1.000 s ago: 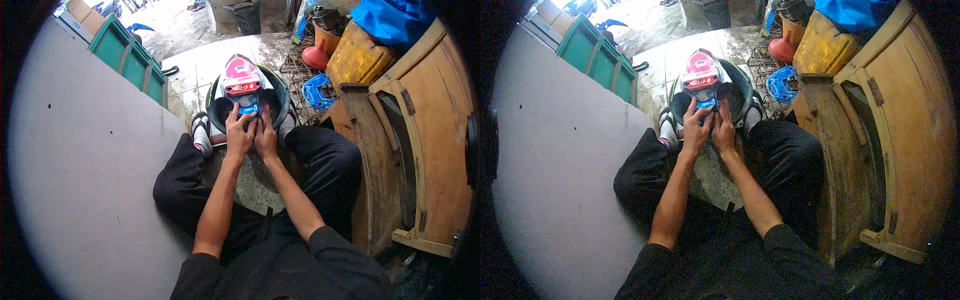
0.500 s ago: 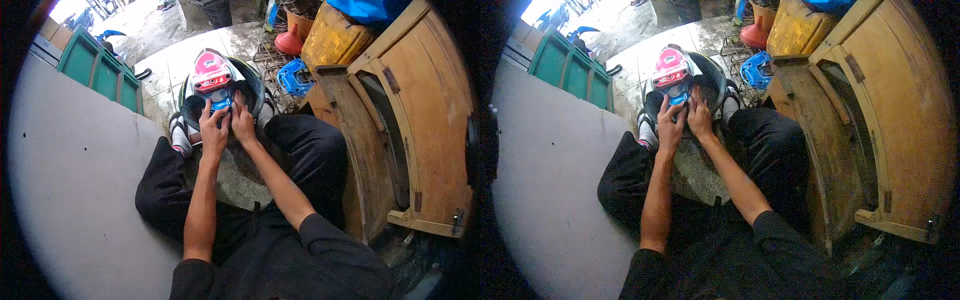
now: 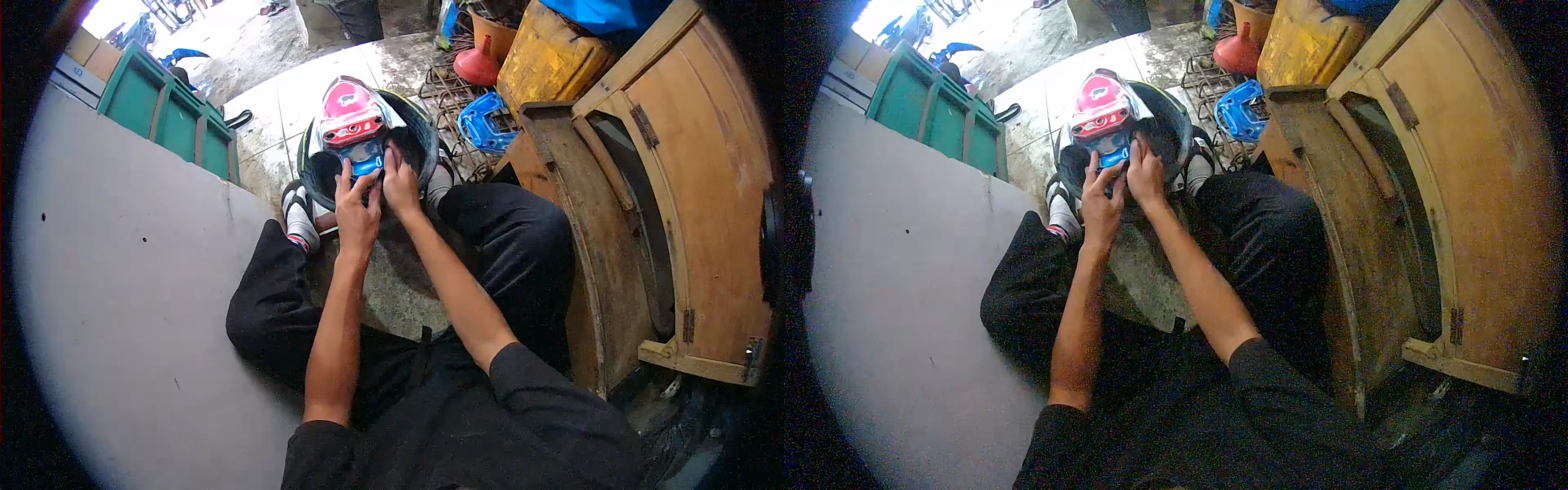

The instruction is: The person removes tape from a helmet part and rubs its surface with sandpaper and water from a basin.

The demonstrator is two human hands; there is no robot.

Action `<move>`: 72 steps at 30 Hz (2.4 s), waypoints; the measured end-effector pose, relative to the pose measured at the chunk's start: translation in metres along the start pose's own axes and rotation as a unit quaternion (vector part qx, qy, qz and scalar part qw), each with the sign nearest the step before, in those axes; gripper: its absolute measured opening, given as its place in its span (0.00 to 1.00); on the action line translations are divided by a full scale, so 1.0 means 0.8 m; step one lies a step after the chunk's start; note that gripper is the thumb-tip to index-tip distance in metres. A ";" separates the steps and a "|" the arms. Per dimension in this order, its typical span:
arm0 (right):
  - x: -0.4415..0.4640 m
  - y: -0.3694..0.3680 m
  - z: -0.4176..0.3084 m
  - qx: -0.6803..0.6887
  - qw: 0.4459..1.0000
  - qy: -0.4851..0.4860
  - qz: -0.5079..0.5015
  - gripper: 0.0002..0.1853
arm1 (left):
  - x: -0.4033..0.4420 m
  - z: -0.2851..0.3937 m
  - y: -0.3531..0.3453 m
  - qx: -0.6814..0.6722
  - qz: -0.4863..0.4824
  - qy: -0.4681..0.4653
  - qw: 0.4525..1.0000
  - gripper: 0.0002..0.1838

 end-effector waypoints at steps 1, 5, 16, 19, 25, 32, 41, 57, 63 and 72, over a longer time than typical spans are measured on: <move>0.002 0.007 -0.017 -0.031 0.998 -0.043 -0.038 0.27 | 0.000 0.000 0.000 0.003 0.001 -0.001 1.000 0.13; -0.049 -0.016 0.024 0.013 0.987 0.139 0.085 0.25 | -0.004 0.004 -0.005 0.006 0.018 0.012 1.000 0.13; -0.109 -0.017 0.058 -0.146 0.967 0.168 0.127 0.23 | 0.005 -0.009 -0.019 -0.078 0.103 0.060 0.990 0.23; -0.071 -0.018 0.032 -0.106 0.971 0.165 0.135 0.23 | 0.010 -0.035 -0.024 -0.119 0.090 0.087 0.985 0.36; -0.111 -0.041 0.087 -0.068 0.963 0.183 0.186 0.25 | 0.007 -0.071 -0.049 -0.110 0.040 0.094 0.989 0.36; -0.091 -0.037 0.073 -0.064 0.971 0.162 0.167 0.25 | 0.008 -0.052 -0.042 -0.090 0.028 0.126 0.988 0.36; -0.079 -0.025 0.056 -0.112 0.965 0.212 0.110 0.25 | 0.005 -0.057 -0.048 -0.073 0.053 0.107 0.990 0.38; -0.062 -0.034 0.049 -0.080 0.983 0.109 0.125 0.25 | 0.011 -0.045 -0.041 -0.082 0.050 0.153 0.983 0.39; -0.113 -0.029 0.088 -0.113 0.976 0.147 0.113 0.25 | 0.010 -0.050 -0.049 -0.062 0.071 0.136 0.986 0.40; -0.084 -0.009 0.057 -0.156 0.970 0.165 0.082 0.25 | 0.000 -0.052 -0.044 -0.046 0.039 0.106 0.993 0.39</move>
Point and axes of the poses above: each hand's wrist, its own x-axis towards the middle knuckle, its own y-axis out of the back of the hand, z = x × y, the point moved 1 cm from there along x, towards the middle knuckle, and after that the axes turned 4 degrees about -z, right-handed, at the moved point
